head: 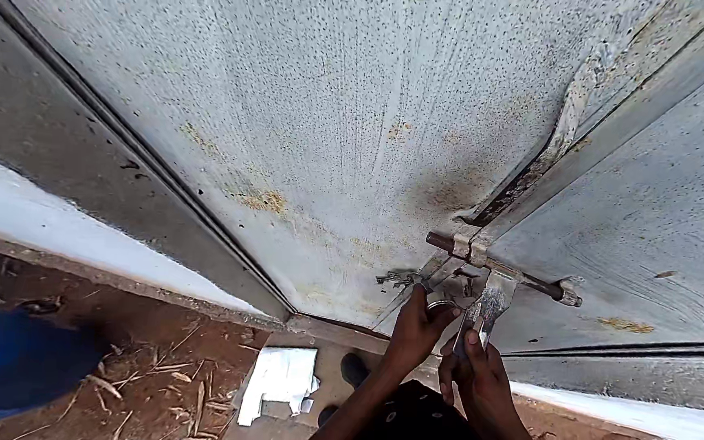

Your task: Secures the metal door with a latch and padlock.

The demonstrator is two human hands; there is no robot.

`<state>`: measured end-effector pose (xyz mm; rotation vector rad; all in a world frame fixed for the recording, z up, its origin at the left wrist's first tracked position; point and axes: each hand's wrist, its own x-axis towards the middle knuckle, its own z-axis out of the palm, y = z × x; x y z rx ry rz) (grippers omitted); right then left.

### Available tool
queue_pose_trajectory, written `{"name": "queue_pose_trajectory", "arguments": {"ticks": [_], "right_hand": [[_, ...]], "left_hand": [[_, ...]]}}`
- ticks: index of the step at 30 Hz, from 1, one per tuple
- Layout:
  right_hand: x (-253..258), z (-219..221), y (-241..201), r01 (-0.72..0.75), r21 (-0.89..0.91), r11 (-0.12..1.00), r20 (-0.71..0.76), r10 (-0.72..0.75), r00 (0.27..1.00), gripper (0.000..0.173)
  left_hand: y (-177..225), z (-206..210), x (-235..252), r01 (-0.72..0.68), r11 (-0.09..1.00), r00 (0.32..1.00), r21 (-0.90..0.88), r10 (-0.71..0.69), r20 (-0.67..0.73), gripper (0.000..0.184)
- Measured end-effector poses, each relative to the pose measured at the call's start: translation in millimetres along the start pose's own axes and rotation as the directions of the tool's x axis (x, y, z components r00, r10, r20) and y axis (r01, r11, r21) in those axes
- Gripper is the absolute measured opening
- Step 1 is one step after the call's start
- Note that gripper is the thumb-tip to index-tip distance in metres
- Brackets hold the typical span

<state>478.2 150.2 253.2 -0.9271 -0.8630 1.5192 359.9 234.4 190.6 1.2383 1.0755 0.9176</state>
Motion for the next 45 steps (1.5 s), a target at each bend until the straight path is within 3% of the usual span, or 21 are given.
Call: {"name": "queue_pose_trajectory", "arguments": {"ticks": [2, 4, 6, 9, 12, 17, 20, 25, 43, 45], "right_hand": [[-1, -4, 1, -0.013, -0.006, 1.0, 0.017, 0.013, 1.0, 0.051], [0, -15, 2, -0.025, -0.084, 0.996, 0.036, 0.029, 0.999, 0.048], [6, -31, 5, 0.008, -0.28, 0.96, 0.003, -0.008, 1.0, 0.037], [20, -61, 17, 0.106, -0.586, 0.803, -0.087, -0.193, 0.977, 0.023], [41, -80, 22, 0.146, -0.684, 0.714, -0.136, -0.322, 0.937, 0.016], [48, -76, 14, 0.29, -0.55, 0.783, -0.054, -0.379, 0.924, 0.025], [46, -65, 16, 0.345, -0.535, 0.771, -0.067, -0.446, 0.893, 0.025], [55, -57, 21, 0.35, -0.567, 0.745, -0.152, -0.513, 0.845, 0.005], [72, -69, 41, 0.479, -0.547, 0.687, -0.074, -0.61, 0.789, 0.003], [79, -72, 44, 0.45, -0.61, 0.652, -0.032, -0.588, 0.808, 0.018]], "left_hand": [[7, -12, 7, -0.019, 0.979, 0.998, 0.203, 0.005, 0.07, 0.051], [-1, -19, 11, -0.024, 0.977, 0.986, 0.21, -0.011, 0.165, 0.049], [-20, -24, 6, 0.035, 0.999, 0.97, 0.01, -0.036, 0.242, 0.049], [-55, -28, -18, 0.194, 0.919, 0.967, -0.344, -0.121, 0.224, 0.05], [-91, -30, -41, 0.224, 0.897, 0.971, -0.38, -0.17, 0.169, 0.049], [-114, -34, -74, 0.275, 0.867, 0.961, -0.415, -0.252, 0.112, 0.056], [-112, -46, -76, 0.25, 0.886, 0.966, -0.391, -0.256, 0.038, 0.053], [-100, -68, -80, 0.23, 0.896, 0.966, -0.379, -0.257, -0.023, 0.048], [-109, -84, -119, 0.25, 0.872, 0.925, -0.42, -0.343, -0.161, 0.044], [-111, -86, -120, 0.256, 0.87, 0.919, -0.421, -0.355, -0.174, 0.041]]}}
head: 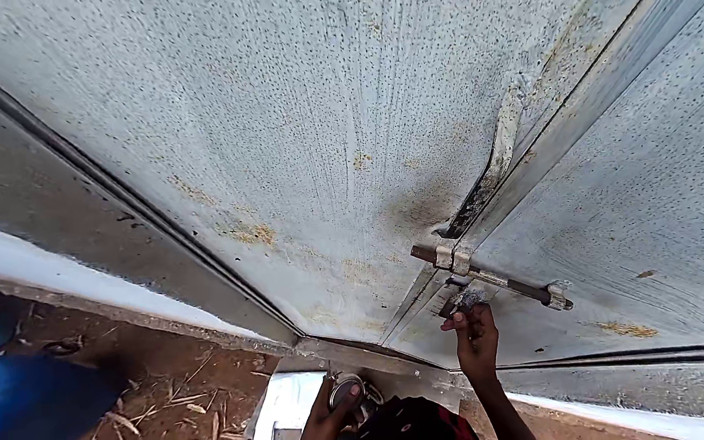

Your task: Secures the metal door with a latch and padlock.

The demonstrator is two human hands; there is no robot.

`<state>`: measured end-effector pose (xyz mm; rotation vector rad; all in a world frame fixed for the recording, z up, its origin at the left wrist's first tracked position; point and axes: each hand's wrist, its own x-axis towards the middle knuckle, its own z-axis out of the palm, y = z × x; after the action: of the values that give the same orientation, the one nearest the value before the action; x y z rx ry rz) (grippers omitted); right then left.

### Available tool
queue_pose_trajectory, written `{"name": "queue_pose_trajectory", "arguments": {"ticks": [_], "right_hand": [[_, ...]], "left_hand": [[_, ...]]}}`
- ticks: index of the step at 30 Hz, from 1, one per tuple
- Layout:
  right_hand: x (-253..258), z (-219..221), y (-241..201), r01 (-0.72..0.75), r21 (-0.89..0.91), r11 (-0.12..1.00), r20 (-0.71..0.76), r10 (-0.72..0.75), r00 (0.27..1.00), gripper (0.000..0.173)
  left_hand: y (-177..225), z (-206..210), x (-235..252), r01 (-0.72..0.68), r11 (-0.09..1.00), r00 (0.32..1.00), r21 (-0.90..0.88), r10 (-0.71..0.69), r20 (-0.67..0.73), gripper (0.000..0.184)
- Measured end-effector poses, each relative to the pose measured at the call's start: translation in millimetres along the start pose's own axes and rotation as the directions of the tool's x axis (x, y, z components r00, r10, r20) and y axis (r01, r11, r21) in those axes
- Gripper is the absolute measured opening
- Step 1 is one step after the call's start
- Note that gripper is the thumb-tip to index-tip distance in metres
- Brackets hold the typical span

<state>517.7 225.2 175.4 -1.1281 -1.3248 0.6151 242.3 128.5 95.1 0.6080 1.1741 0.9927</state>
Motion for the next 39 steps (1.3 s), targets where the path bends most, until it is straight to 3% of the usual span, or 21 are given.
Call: {"name": "queue_pose_trajectory", "arguments": {"ticks": [2, 4, 6, 9, 14, 20, 23, 26, 29, 32, 34, 39], "right_hand": [[5, -2, 3, 0.028, -0.164, 0.986, 0.054, -0.019, 0.998, 0.035], [10, -6, 7, 0.095, -0.327, 0.94, 0.074, -0.075, 0.994, 0.033], [13, -12, 5, 0.096, -0.378, 0.921, 0.122, -0.053, 0.991, 0.03], [16, -20, 2, 0.041, -0.257, 0.966, 0.185, 0.008, 0.983, 0.023], [25, -26, 6, 0.103, -0.121, 0.987, 0.273, -0.067, 0.96, 0.021], [33, -29, 8, 0.036, -0.052, 0.998, 0.323, -0.018, 0.946, 0.018], [27, -26, 13, -0.066, 0.11, 0.992, 0.267, 0.034, 0.963, 0.01], [14, -8, 25, -0.099, 0.18, 0.979, 0.101, 0.082, 0.992, 0.01], [1, -3, 27, -0.169, 0.154, 0.974, -0.033, 0.176, 0.984, 0.013], [-3, -10, 29, -0.132, 0.027, 0.991, -0.033, 0.133, 0.991, 0.012], [4, -12, 34, -0.106, 0.008, 0.994, -0.015, 0.106, 0.994, 0.019], [2, 1, 36, -0.212, 0.084, 0.974, -0.09, 0.22, 0.971, 0.041]], "left_hand": [[-2, -3, 1, 0.016, 1.0, 1.0, 0.008, -0.016, -0.011, 0.038], [0, -7, 4, 0.023, 0.999, 1.0, 0.028, -0.022, -0.018, 0.037], [1, -8, 8, 0.022, 0.999, 1.0, 0.033, -0.022, -0.018, 0.04], [7, -4, 11, 0.015, 0.999, 1.0, 0.029, -0.014, -0.015, 0.046], [7, 7, 14, 0.008, 1.0, 1.0, -0.006, -0.008, 0.0, 0.047], [22, 43, 24, -0.096, 0.995, 0.987, 0.02, 0.093, 0.135, 0.053], [35, 56, 32, -0.144, 0.99, 0.97, -0.002, 0.142, 0.197, 0.047], [37, 55, 34, -0.142, 0.99, 0.967, -0.017, 0.142, 0.213, 0.046], [19, 44, 26, -0.105, 0.994, 0.974, -0.022, 0.107, 0.198, 0.048], [4, 30, 14, -0.061, 0.998, 0.988, -0.035, 0.065, 0.141, 0.045], [-3, 20, 10, -0.035, 0.998, 0.994, -0.046, 0.039, 0.105, 0.042], [-16, 0, -8, 0.017, 1.0, 0.999, 0.003, -0.017, 0.05, 0.039]]}}
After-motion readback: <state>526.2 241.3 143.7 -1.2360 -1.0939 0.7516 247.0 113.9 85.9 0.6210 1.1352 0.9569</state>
